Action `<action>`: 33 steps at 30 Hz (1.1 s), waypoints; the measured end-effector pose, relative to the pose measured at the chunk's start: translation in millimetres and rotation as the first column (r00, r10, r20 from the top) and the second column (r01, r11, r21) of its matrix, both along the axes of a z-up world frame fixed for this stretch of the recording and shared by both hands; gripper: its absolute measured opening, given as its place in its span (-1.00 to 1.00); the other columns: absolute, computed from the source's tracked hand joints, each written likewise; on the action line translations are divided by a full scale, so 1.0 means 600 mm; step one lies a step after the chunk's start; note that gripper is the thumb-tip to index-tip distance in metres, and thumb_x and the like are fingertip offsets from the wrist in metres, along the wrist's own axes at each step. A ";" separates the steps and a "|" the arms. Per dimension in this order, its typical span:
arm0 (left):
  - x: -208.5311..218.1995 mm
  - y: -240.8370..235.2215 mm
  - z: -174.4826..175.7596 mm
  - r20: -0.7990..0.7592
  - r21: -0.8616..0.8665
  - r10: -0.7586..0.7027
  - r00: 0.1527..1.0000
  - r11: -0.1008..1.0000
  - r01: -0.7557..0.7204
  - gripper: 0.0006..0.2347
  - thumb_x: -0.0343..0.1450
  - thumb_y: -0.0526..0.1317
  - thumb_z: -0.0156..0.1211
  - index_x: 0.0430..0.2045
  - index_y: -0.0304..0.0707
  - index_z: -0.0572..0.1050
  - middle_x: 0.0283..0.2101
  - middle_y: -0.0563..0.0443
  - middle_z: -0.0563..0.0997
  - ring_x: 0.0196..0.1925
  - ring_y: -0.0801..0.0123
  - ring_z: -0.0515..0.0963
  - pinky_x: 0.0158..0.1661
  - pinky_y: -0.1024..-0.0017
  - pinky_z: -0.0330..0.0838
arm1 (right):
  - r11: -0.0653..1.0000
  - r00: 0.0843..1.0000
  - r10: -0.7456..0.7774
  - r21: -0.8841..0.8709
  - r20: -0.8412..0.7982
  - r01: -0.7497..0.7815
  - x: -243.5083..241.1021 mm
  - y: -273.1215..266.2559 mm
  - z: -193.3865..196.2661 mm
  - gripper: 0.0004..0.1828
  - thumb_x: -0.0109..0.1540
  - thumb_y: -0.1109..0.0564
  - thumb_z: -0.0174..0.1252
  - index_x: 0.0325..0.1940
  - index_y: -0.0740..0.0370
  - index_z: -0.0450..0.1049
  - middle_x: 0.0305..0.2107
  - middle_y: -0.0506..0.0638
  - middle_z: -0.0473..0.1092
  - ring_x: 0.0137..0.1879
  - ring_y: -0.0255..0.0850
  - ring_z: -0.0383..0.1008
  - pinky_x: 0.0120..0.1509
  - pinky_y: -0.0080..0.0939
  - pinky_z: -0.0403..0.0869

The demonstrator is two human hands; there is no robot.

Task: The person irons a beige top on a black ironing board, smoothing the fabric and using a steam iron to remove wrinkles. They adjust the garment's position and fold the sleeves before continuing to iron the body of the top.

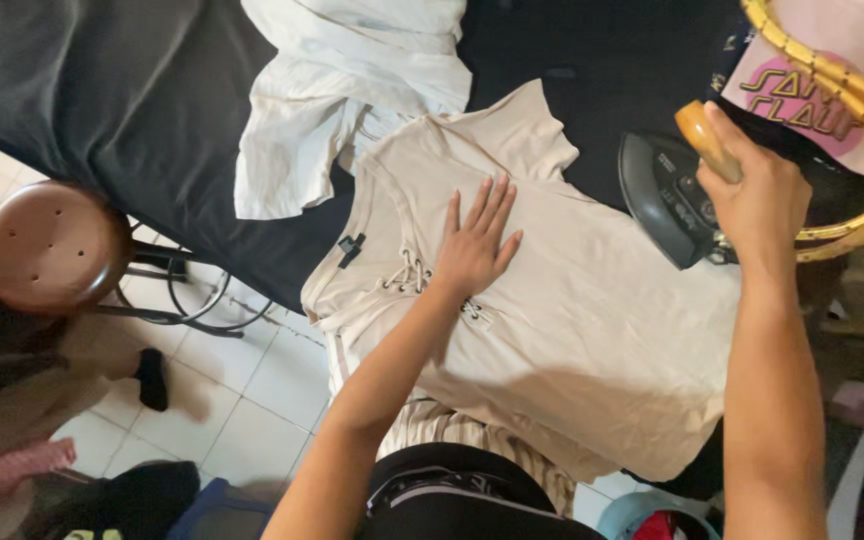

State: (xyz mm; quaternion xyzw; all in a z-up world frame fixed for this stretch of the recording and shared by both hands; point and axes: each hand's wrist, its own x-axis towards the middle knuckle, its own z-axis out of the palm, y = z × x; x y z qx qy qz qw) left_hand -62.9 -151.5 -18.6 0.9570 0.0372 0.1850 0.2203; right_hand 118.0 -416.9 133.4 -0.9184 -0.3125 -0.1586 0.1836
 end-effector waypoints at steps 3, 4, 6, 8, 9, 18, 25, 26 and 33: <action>-0.008 -0.008 0.007 -0.022 -0.039 0.004 1.000 0.999 -0.005 -0.44 0.56 0.03 -0.11 0.47 -0.19 0.06 0.56 0.02 0.05 0.61 0.22 -0.02 0.46 -0.15 -0.27 | 0.999 1.000 0.031 0.037 0.000 -0.031 -0.075 -0.021 0.031 -0.34 0.29 0.19 0.41 0.47 -0.17 0.45 -0.09 0.20 0.54 0.04 0.12 0.57 0.07 0.02 0.50; -0.013 -0.008 0.013 -0.007 -0.159 -0.021 1.000 0.987 0.020 -0.47 0.58 -0.03 -0.12 0.48 -0.17 0.07 0.57 0.01 0.05 0.62 0.21 -0.01 0.48 -0.13 -0.25 | 0.997 0.999 0.051 0.058 -0.013 -0.050 -0.098 -0.021 0.038 -0.35 0.32 0.19 0.42 0.48 -0.17 0.45 -0.11 0.20 0.54 0.05 0.10 0.59 0.09 0.00 0.50; -0.017 0.009 0.035 0.039 -0.373 -0.038 0.999 0.926 0.050 -0.54 0.63 -0.14 -0.14 0.50 -0.14 0.09 0.59 -0.01 0.05 0.64 0.19 0.01 0.51 -0.10 -0.23 | 0.991 0.995 0.103 0.085 -0.007 -0.102 -0.138 -0.004 0.048 -0.34 0.31 0.20 0.43 0.47 -0.14 0.45 -0.10 0.21 0.53 0.01 0.07 0.58 0.11 -0.04 0.51; -0.023 0.024 0.064 0.204 -0.537 0.043 0.978 0.841 0.075 -0.53 0.62 -0.26 -0.16 0.51 -0.16 0.06 0.61 -0.04 0.02 0.67 0.09 -0.03 0.55 -0.07 -0.18 | 0.978 0.984 0.179 0.110 -0.007 -0.177 -0.170 0.025 0.051 -0.33 0.29 0.19 0.44 0.46 -0.12 0.44 -0.07 0.20 0.52 0.02 0.05 0.58 0.12 -0.07 0.52; -0.034 0.035 0.079 0.279 -0.608 0.095 0.956 0.788 0.099 -0.52 0.62 -0.31 -0.17 0.52 -0.17 0.05 0.62 -0.06 0.00 0.68 0.04 -0.06 0.56 -0.06 -0.15 | 0.969 0.976 0.219 0.119 -0.013 -0.215 -0.188 0.041 0.050 -0.33 0.28 0.19 0.44 0.46 -0.12 0.42 -0.05 0.18 0.52 0.04 0.03 0.59 0.13 -0.09 0.52; -0.175 0.114 0.158 0.133 -0.163 0.271 0.953 0.955 -0.249 -0.47 0.55 -0.31 -0.02 0.49 -0.21 0.06 0.59 -0.06 0.01 0.66 0.03 -0.12 0.53 -0.12 -0.21 | 0.912 0.917 0.398 -0.091 -0.037 -0.399 -0.233 0.171 0.001 -0.16 0.16 0.16 0.44 0.51 -0.21 0.37 -0.19 0.06 0.55 -0.21 0.04 0.57 -0.13 0.01 0.49; -0.206 0.115 0.123 0.028 0.015 0.362 0.932 0.932 -0.363 -0.45 0.56 -0.23 -0.01 0.50 -0.23 0.03 0.58 -0.04 -0.02 0.65 0.08 -0.12 0.51 -0.14 -0.27 | 0.896 0.942 0.280 -0.300 -0.185 -0.326 -0.237 0.236 -0.063 -0.19 0.25 0.04 0.33 0.59 -0.19 0.27 -0.25 0.09 0.55 -0.25 0.14 0.55 -0.13 0.12 0.49; -0.204 0.115 0.116 0.014 0.021 0.368 0.930 0.930 -0.368 -0.45 0.56 -0.22 -0.01 0.49 -0.23 0.03 0.58 -0.05 -0.02 0.64 0.08 -0.12 0.50 -0.15 -0.27 | 0.909 0.930 0.309 -0.224 -0.200 -0.351 -0.236 0.235 -0.065 -0.23 0.26 0.03 0.30 0.57 -0.16 0.27 -0.18 0.09 0.54 -0.23 0.15 0.55 -0.15 0.13 0.47; -0.206 0.112 0.095 -0.004 0.012 0.359 0.933 0.933 -0.359 -0.44 0.56 -0.18 0.01 0.50 -0.19 0.01 0.59 -0.03 -0.02 0.64 0.10 -0.13 0.50 -0.17 -0.29 | 0.951 0.906 0.298 0.013 -0.301 -0.308 -0.246 0.229 -0.056 -0.29 0.27 -0.10 0.32 0.47 -0.02 0.30 -0.04 0.07 0.42 -0.10 0.04 0.54 -0.10 0.05 0.49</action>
